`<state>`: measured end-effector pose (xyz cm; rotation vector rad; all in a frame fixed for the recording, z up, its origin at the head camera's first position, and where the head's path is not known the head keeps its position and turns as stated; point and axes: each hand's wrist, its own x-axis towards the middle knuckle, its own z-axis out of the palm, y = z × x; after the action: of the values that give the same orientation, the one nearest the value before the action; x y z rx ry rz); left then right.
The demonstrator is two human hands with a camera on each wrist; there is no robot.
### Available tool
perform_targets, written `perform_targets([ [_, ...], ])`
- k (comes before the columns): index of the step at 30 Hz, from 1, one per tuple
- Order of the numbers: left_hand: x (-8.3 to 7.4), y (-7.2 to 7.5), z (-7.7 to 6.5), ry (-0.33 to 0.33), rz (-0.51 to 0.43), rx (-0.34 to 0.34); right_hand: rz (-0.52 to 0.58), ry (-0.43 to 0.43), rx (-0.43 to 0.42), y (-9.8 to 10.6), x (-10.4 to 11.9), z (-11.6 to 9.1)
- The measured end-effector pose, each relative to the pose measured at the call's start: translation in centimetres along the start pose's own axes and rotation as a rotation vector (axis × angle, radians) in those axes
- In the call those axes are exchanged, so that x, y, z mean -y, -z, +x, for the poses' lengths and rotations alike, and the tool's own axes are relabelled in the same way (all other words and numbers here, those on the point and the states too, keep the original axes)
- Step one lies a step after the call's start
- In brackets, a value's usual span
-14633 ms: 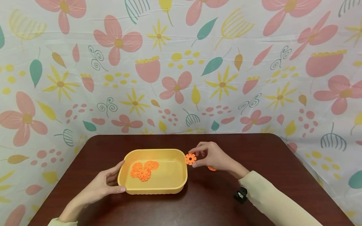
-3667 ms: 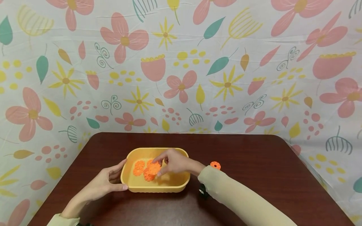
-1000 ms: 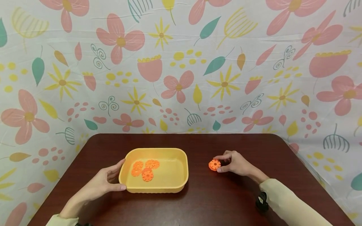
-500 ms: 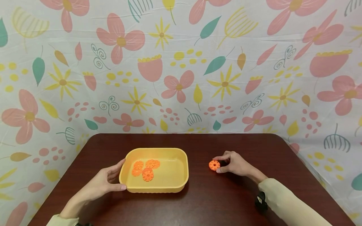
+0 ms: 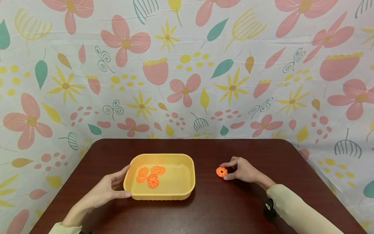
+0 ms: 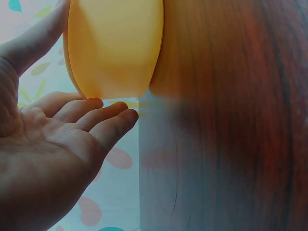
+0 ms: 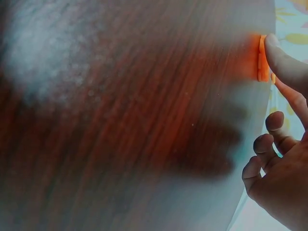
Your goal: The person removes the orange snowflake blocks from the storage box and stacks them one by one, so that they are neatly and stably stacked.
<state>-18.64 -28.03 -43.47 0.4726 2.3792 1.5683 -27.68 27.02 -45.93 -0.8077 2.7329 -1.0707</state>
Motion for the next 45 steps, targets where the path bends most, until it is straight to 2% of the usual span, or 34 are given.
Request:
perform_targets([
  [5,-0.06,-0.02,0.03,0.003,-0.001,0.000,-0.008,0.031,-0.003,-0.14,-0.09,0.04],
  [19,0.01,-0.08,-0.09,-0.010,-0.027,0.009,-0.019,0.001,0.008,-0.18,0.14,0.00],
  [33,-0.15,-0.05,-0.09,-0.004,-0.006,0.001,-0.029,0.004,-0.003,-0.08,0.14,-0.13],
  [41,-0.08,-0.06,-0.07,-0.020,-0.022,0.009,-0.018,0.028,0.000,-0.26,0.23,-0.05],
  [45,-0.09,-0.06,-0.08,-0.026,-0.024,0.011,-0.019,0.013,-0.002,-0.40,0.29,-0.01],
])
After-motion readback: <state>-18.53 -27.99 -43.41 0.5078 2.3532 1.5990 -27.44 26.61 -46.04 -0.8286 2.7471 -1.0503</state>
